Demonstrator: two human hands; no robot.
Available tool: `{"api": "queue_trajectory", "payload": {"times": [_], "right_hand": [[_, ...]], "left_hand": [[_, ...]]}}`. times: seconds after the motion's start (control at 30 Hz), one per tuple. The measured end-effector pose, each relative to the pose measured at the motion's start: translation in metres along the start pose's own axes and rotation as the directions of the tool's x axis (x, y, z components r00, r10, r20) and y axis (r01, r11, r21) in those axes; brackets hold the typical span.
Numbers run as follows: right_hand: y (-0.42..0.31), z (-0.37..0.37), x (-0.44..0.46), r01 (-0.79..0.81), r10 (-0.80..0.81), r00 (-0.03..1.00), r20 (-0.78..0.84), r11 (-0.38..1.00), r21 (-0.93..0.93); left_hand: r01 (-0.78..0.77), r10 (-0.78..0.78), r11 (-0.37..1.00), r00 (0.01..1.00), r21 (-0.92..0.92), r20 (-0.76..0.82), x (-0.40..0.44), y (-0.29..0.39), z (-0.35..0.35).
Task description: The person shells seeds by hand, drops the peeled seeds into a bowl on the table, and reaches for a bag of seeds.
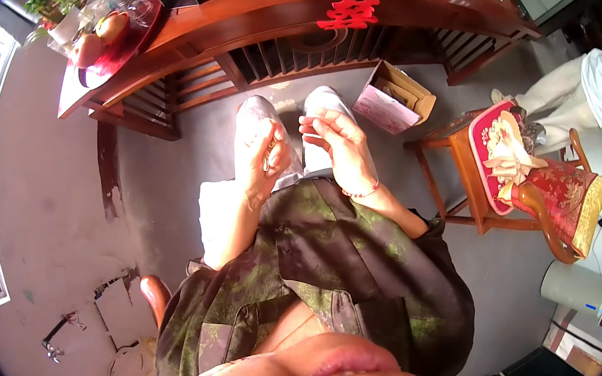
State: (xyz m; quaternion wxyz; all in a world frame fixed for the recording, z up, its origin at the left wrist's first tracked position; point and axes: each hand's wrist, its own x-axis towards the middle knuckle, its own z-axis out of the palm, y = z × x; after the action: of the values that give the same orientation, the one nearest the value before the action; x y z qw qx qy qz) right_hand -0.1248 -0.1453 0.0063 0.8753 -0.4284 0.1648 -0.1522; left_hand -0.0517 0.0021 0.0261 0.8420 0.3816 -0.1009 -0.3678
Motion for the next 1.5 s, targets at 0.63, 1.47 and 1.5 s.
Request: {"api": "queue_trajectory", "payload": {"times": [0.63,1.47,1.5], "right_hand": [[-0.011,0.045,-0.006,0.243,-0.241,0.969,0.046,0.922,-0.302],[-0.011,-0.002,0.009,0.064,-0.077,0.996,-0.033,0.955,-0.291],[-0.012,-0.003,0.009,0.088,-0.087,0.996,0.016,0.947,-0.309]], "left_hand": [[-0.061,0.051,0.990,0.996,0.130,0.079,0.016,-0.013,-0.006],[0.083,-0.084,0.996,0.996,0.017,0.005,0.031,-0.005,-0.009],[0.122,-0.123,0.992,0.992,0.027,0.024,0.032,-0.004,-0.006]]}}
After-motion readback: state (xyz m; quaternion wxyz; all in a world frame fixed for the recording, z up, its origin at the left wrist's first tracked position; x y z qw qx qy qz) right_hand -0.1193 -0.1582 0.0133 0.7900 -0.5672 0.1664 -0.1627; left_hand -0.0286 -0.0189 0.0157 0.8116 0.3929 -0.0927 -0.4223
